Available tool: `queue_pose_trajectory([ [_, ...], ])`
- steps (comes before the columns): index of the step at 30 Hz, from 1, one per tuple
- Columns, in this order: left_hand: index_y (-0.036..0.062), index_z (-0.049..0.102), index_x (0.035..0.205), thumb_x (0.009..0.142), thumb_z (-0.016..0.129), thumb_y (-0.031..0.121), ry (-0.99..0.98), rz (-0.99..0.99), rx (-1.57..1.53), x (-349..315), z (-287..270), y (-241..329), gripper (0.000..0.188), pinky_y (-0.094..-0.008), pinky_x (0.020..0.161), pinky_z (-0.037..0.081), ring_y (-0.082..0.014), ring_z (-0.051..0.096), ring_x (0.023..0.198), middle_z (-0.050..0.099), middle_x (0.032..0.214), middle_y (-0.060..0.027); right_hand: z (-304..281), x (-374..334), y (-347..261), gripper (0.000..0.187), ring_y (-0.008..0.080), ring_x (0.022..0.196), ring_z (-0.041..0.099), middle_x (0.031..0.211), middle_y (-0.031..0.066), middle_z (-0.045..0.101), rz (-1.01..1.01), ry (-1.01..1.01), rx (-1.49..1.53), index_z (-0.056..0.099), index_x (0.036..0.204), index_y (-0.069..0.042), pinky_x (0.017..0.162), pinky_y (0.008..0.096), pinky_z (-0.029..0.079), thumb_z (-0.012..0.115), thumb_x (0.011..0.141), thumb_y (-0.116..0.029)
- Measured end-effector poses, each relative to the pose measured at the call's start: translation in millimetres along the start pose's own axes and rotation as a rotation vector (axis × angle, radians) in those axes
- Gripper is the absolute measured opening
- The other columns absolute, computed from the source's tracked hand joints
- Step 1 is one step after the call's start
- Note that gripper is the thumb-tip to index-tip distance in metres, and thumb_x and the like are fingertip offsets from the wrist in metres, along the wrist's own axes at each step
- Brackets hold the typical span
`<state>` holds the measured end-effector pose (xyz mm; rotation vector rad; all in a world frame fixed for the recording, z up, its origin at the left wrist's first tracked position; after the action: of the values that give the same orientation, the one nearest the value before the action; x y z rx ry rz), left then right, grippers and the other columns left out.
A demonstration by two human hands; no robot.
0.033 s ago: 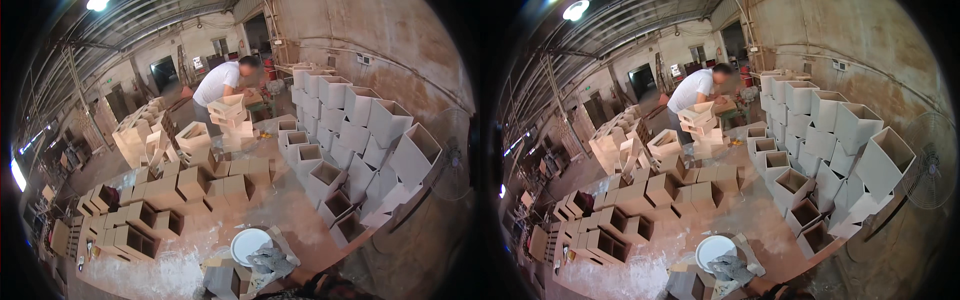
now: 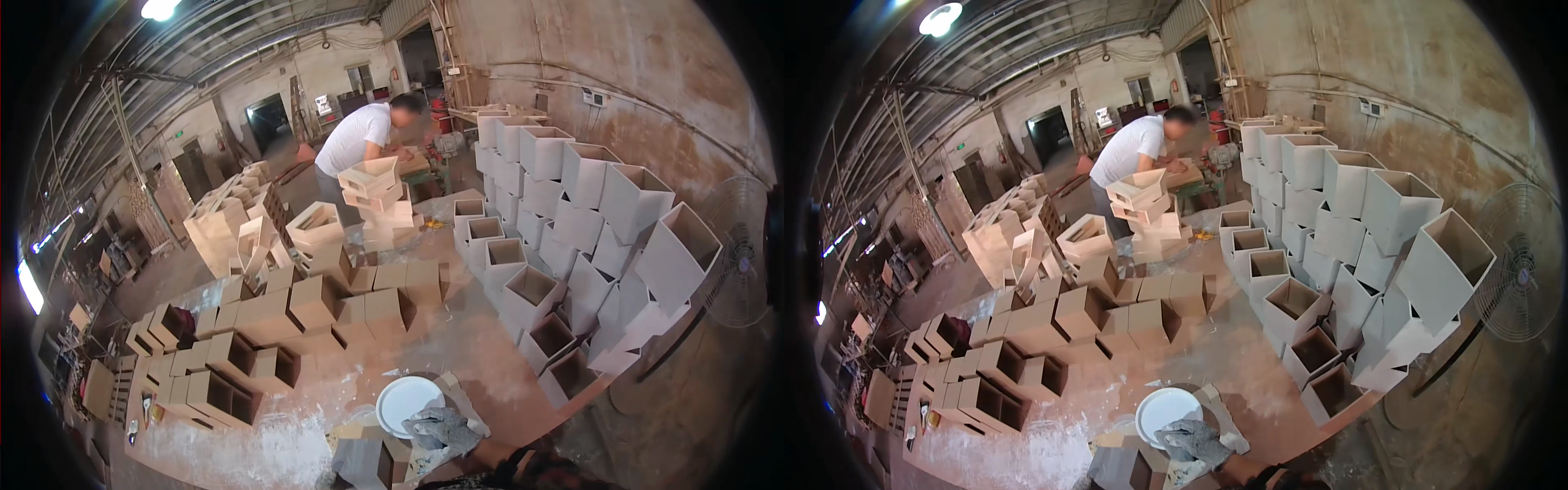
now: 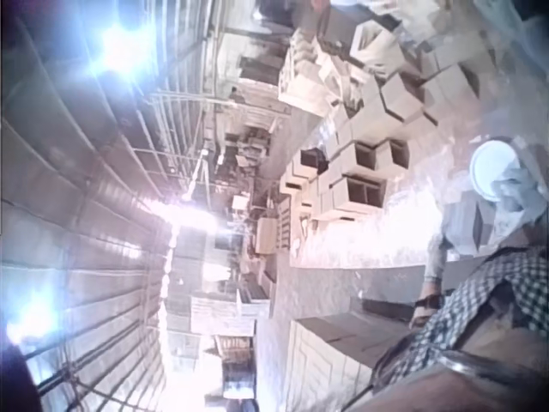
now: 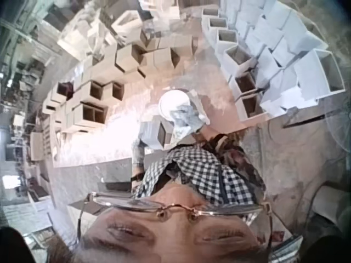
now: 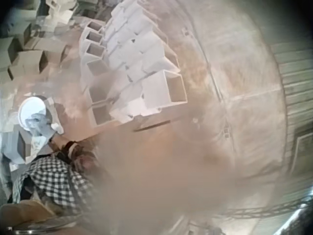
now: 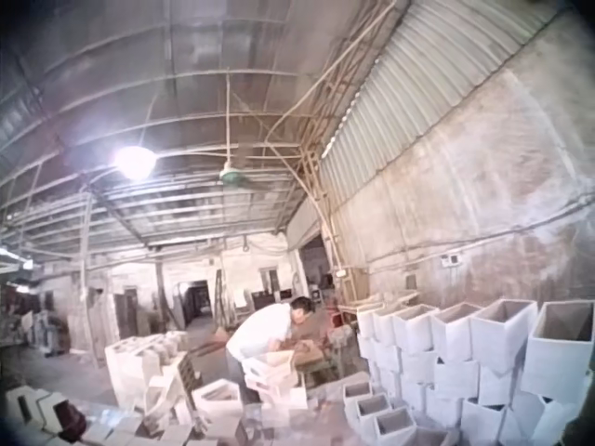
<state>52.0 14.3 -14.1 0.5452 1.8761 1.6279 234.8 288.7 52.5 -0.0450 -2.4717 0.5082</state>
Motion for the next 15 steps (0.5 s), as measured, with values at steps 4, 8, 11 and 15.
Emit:
queue_pose_trajectory([
  [4, 0.0068, 0.059, 0.122, 0.094, 0.044, 0.033, 0.018, 0.019, 0.071, 0.1, 8.4, 6.2, 0.041, -0.0309, 0.061, 0.047, -0.0138, 0.053, 0.063, 0.055, 0.065, -0.0048, 1.1, -4.5, 9.6, 0.046, 0.0239, 0.110, 0.054, 0.119, 0.0062, 0.057, -0.038, -0.037, 0.062, 0.056, 0.124, -0.014, 0.091, 0.0377, 0.046, 0.058, 0.079, -0.018],
  [8, 0.0067, 0.059, 0.122, 0.093, 0.045, 0.026, 0.014, -0.062, -0.238, 4.6, 15.3, 6.3, 0.036, -0.0313, 0.062, 0.047, -0.0144, 0.053, 0.063, 0.056, 0.065, -0.0047, 15.5, -9.0, 25.5, 0.040, 0.0228, 0.113, 0.053, 0.120, 0.0059, 0.056, -0.029, -0.083, -0.010, 0.057, 0.123, -0.018, 0.092, 0.0363, 0.046, 0.052, 0.083, -0.015],
  [11, 0.0066, 0.059, 0.121, 0.093, 0.045, 0.025, 0.024, -0.016, -0.011, 2.3, 14.7, 19.8, 0.036, -0.0314, 0.062, 0.047, -0.0145, 0.053, 0.064, 0.056, 0.066, -0.0048, 12.2, -7.7, 23.2, 0.039, 0.0229, 0.113, 0.053, 0.120, 0.0060, 0.056, 0.041, -0.054, 0.131, 0.057, 0.124, -0.021, 0.093, 0.0362, 0.046, 0.051, 0.085, -0.016],
  [15, 0.0065, 0.059, 0.121, 0.093, 0.046, 0.024, 0.014, 0.012, 0.062, 11.2, 22.2, 28.0, 0.036, -0.0315, 0.062, 0.047, -0.0147, 0.053, 0.064, 0.056, 0.066, -0.0049, 19.4, -8.1, 36.7, 0.034, 0.0234, 0.106, 0.057, 0.117, 0.0040, 0.058, -0.019, -0.006, 0.072, 0.061, 0.114, -0.014, 0.092, 0.0350, 0.045, 0.058, 0.081, -0.017],
])
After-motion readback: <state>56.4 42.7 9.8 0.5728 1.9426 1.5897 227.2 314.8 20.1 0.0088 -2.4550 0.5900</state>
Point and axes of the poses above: each hand's wrist, its own x-axis towards the middle knuckle, its own z-axis out of the palm, y = z × x, the point moved 6 cm from there along x, towards the middle knuckle
